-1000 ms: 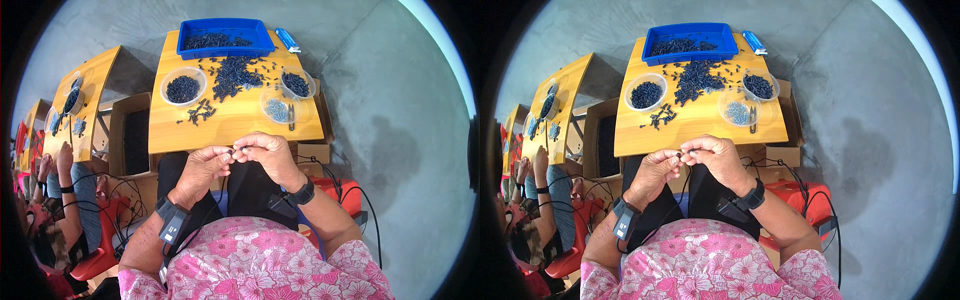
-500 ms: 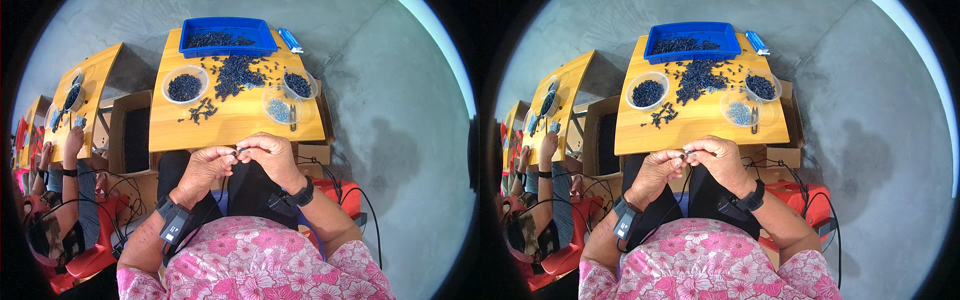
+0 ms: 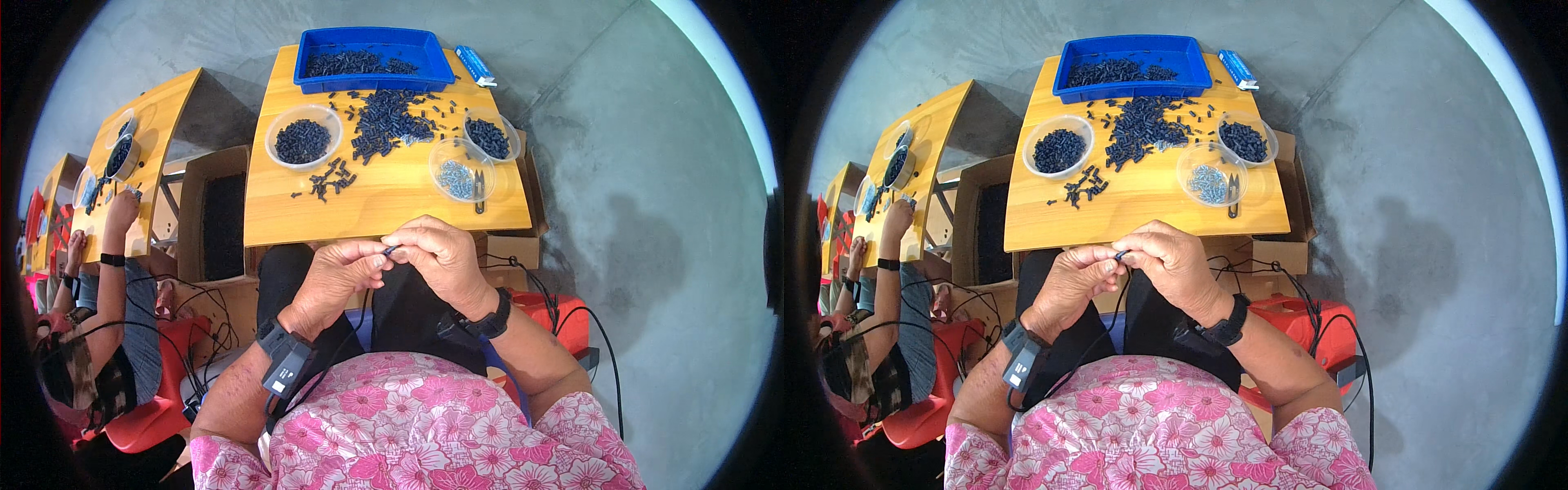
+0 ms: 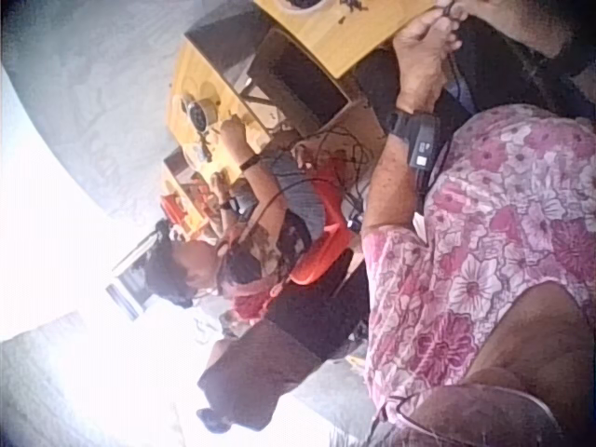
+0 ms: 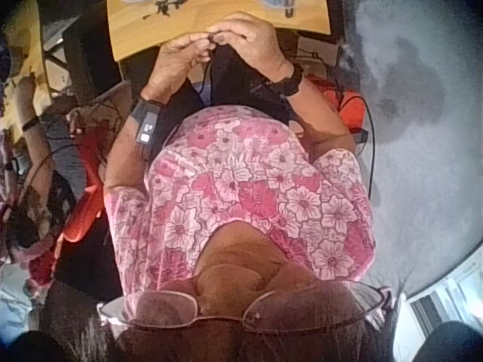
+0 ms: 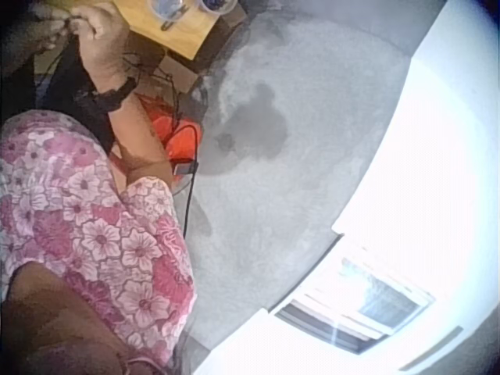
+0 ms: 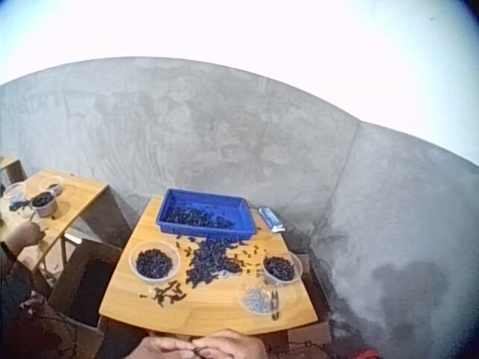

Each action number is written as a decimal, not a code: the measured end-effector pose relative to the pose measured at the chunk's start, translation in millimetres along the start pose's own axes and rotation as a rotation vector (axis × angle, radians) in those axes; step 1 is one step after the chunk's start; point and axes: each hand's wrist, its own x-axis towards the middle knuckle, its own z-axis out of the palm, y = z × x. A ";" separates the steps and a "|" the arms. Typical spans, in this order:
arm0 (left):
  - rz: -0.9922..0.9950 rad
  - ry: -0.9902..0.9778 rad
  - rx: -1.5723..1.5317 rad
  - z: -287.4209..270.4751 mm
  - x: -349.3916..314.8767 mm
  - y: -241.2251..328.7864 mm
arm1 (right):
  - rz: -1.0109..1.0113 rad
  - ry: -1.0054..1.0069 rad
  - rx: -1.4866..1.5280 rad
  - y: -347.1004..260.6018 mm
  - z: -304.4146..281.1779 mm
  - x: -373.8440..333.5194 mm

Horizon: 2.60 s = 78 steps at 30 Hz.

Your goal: Assembling small black plastic components at a workshop table.

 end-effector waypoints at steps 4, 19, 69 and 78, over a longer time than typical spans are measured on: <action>0.007 -0.002 0.003 -0.2 0.4 -1.8 | -0.088 -0.010 -0.179 -0.6 -0.9 0.4; -0.043 0.088 0.025 3.6 -1.2 2.1 | 0.275 0.025 0.187 20.7 -0.8 -0.8; -0.068 0.234 -0.013 -67.4 52.0 -36.3 | -0.141 0.082 -0.599 84.9 6.3 52.5; -0.064 0.203 -0.015 -47.8 49.9 -31.6 | 0.295 0.064 -0.817 132.2 -105.4 71.2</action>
